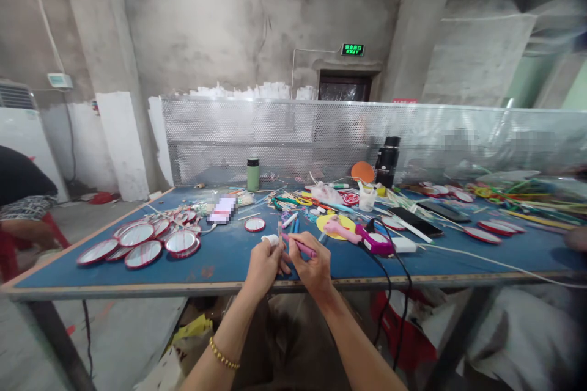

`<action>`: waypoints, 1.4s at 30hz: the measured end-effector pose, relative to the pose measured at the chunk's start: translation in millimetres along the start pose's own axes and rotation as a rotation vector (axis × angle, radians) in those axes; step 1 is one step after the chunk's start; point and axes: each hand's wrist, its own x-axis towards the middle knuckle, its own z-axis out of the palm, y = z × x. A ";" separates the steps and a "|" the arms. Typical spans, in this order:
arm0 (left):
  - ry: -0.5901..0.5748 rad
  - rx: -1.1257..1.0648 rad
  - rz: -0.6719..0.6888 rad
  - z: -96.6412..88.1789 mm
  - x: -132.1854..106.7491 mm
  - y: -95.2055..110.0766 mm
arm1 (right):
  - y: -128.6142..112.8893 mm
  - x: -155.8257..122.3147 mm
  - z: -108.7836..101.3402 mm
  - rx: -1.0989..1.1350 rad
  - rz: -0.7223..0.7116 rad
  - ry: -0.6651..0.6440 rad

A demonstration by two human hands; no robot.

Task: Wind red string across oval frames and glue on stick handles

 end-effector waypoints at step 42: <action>-0.001 -0.023 -0.004 0.4 -0.3 1.5 | 0.3 -0.2 0.5 -0.015 -0.016 0.046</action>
